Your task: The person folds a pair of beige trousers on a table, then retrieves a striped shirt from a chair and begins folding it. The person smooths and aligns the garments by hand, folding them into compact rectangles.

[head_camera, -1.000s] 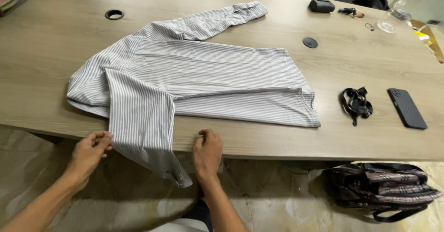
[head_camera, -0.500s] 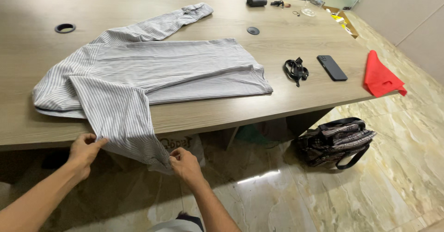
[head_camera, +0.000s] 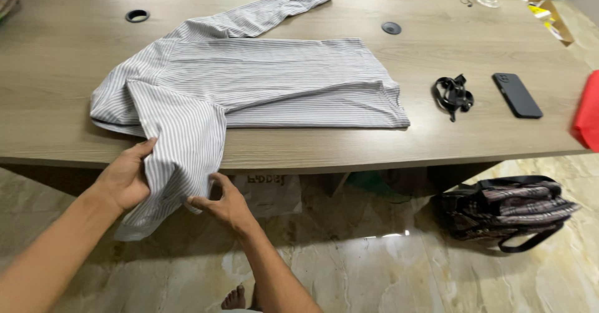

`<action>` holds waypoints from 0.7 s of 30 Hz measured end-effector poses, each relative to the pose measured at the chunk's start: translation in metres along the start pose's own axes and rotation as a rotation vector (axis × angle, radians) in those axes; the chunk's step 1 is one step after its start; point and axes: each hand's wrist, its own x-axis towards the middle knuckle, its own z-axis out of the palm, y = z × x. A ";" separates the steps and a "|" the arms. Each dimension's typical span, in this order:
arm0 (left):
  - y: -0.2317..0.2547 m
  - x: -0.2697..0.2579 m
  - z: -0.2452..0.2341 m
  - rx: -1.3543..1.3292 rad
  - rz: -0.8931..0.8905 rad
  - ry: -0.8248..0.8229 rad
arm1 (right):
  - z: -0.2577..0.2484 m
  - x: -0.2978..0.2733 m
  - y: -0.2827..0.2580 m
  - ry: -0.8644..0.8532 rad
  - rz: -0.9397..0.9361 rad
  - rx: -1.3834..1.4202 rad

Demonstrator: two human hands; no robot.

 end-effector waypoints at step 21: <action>0.009 -0.094 -0.002 0.340 -0.032 -0.158 | 0.007 0.018 -0.071 -0.132 -0.019 0.728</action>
